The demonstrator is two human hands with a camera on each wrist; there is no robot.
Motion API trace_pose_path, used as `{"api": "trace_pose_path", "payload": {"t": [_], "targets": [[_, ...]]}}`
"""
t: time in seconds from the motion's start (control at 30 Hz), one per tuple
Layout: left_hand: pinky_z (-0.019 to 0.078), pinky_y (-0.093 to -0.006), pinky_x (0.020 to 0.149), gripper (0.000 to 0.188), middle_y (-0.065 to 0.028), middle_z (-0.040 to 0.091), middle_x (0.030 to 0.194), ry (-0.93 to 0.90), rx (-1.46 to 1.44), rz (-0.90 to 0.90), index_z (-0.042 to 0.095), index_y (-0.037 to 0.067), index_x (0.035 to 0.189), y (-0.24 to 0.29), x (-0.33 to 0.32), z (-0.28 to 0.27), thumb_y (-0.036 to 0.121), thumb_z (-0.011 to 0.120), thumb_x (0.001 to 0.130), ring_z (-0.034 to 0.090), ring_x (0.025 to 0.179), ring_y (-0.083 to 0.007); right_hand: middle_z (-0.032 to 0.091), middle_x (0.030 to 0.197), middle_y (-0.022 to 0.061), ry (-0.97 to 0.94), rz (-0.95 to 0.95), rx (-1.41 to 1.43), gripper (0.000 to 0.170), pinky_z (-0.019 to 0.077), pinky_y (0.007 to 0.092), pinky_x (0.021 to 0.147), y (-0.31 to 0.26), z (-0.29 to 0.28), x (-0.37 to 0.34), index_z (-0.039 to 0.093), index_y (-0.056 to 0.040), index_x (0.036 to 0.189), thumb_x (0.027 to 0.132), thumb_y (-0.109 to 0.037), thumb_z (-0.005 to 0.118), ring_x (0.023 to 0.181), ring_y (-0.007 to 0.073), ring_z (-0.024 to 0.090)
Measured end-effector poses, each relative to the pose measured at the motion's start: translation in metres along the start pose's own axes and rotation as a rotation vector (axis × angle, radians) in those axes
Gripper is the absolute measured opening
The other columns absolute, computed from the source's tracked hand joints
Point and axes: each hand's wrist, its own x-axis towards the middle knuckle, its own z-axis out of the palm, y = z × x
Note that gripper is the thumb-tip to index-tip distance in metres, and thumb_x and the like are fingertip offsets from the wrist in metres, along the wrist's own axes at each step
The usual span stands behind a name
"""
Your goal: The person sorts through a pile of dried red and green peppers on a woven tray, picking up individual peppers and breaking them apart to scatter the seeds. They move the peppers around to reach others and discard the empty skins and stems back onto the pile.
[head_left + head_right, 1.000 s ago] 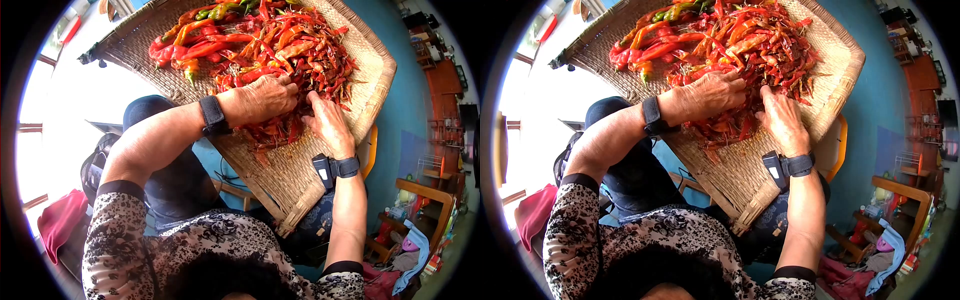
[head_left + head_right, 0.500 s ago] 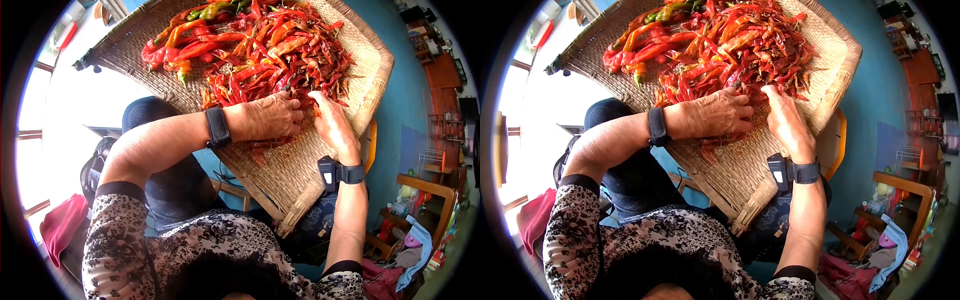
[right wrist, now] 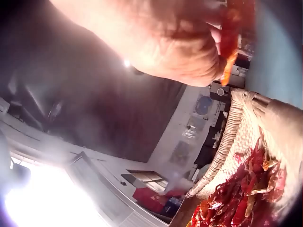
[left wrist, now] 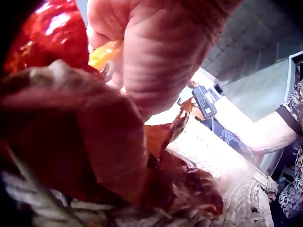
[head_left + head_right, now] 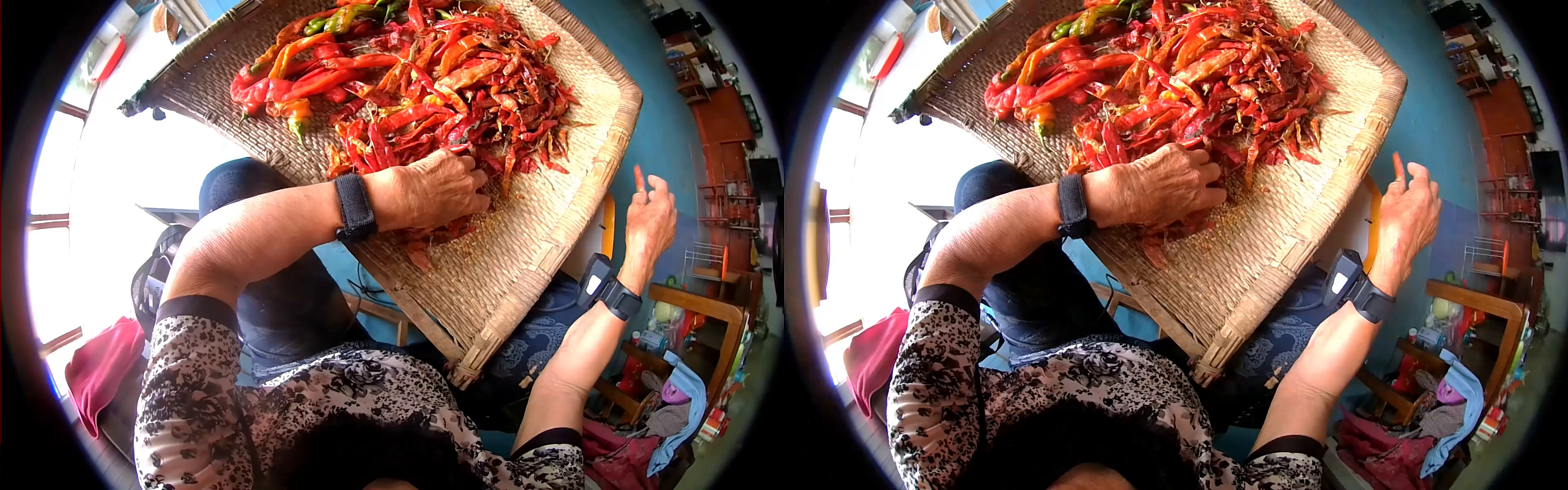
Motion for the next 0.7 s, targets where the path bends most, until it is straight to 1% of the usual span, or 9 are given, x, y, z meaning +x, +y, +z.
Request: {"api": "trace_pose_path", "payload": {"t": [0.07,0.1,0.2,0.3,0.33,0.37,0.43,0.57,0.7], "targets": [[0.0488,-0.0334,0.069,0.018,-0.0054,0.053,0.088,-0.012,-0.012,0.015,0.057,0.011,0.094,0.000,0.001,0.001,0.018,0.058,0.078,0.055,0.087,-0.0219,0.064,0.091,0.0162,0.178,-0.305,-0.006,0.024,0.0485,0.0455,0.071,0.005,0.012,-0.002,0.061,-0.0060,0.106,0.083,-0.012,0.061,0.081,0.0345,0.061],[0.0493,-0.0332,0.069,0.017,-0.0055,0.054,0.089,-0.015,-0.024,0.012,0.057,0.011,0.095,0.000,0.002,0.002,0.017,0.058,0.078,0.056,0.087,-0.0219,0.061,0.094,0.0166,0.140,-0.380,0.168,0.024,0.0495,0.0420,0.071,-0.004,0.016,-0.002,0.061,-0.0055,0.105,0.082,-0.012,0.062,0.081,0.0320,0.061],[0.0503,-0.0329,0.069,0.016,-0.0054,0.054,0.090,-0.035,-0.024,0.004,0.057,0.012,0.095,0.000,0.002,0.001,0.015,0.056,0.079,0.056,0.087,-0.0216,0.063,0.092,0.0173,-0.352,-0.374,0.560,0.023,0.0503,0.0383,0.069,-0.048,0.016,-0.017,0.060,-0.0030,0.105,0.082,-0.008,0.063,0.079,0.0285,0.063],[0.0509,-0.0323,0.068,0.014,-0.0050,0.055,0.090,-0.051,-0.018,0.013,0.057,0.013,0.094,-0.001,0.004,0.001,0.014,0.055,0.080,0.057,0.087,-0.0211,0.064,0.091,0.0187,-0.661,-0.511,0.562,0.023,0.0507,0.0380,0.070,-0.086,0.019,-0.027,0.060,-0.0012,0.105,0.082,-0.006,0.063,0.078,0.0294,0.064],[0.0511,-0.0319,0.068,0.013,-0.0047,0.055,0.090,-0.055,-0.022,0.017,0.057,0.013,0.093,-0.002,0.004,0.001,0.013,0.054,0.080,0.057,0.087,-0.0207,0.064,0.093,0.0192,-0.648,-0.620,0.573,0.025,0.0509,0.0395,0.072,-0.092,0.023,-0.028,0.060,-0.0012,0.106,0.082,-0.006,0.064,0.079,0.0322,0.063],[0.0511,-0.0319,0.068,0.013,-0.0047,0.055,0.090,-0.056,-0.023,0.016,0.057,0.013,0.093,-0.003,0.003,0.001,0.013,0.054,0.080,0.057,0.087,-0.0207,0.063,0.097,0.0203,-0.684,-0.603,0.558,0.028,0.0504,0.0418,0.074,-0.099,0.027,-0.030,0.058,-0.0007,0.108,0.081,-0.006,0.064,0.083,0.0358,0.062],[0.0514,-0.0324,0.067,0.012,-0.0045,0.055,0.090,-0.041,-0.025,0.019,0.058,0.013,0.092,-0.004,0.001,0.000,0.013,0.054,0.081,0.057,0.088,-0.0204,0.061,0.095,0.0203,-0.581,-0.718,0.581,0.030,0.0493,0.0440,0.074,-0.106,0.039,-0.033,0.056,-0.0010,0.109,0.081,-0.006,0.064,0.085,0.0383,0.061],[0.0519,-0.0325,0.067,0.011,-0.0043,0.055,0.091,-0.031,-0.004,0.012,0.058,0.012,0.090,-0.006,-0.007,-0.005,0.011,0.054,0.080,0.057,0.089,-0.0206,0.059,0.091,0.0191,-0.514,-0.820,0.567,0.026,0.0481,0.0459,0.073,-0.118,0.052,-0.038,0.054,-0.0013,0.104,0.080,-0.007,0.065,0.085,0.0390,0.059],[0.0521,-0.0364,0.067,0.011,-0.0074,0.056,0.087,-0.050,-0.198,-0.049,0.057,0.011,0.090,-0.016,-0.010,-0.011,0.011,0.058,0.079,0.060,0.087,-0.0260,0.058,0.087,0.0179,-0.519,-0.807,0.436,0.017,0.0465,0.0458,0.069,-0.125,0.054,-0.036,0.052,-0.0022,0.091,0.081,-0.008,0.064,0.081,0.0377,0.059]]}}
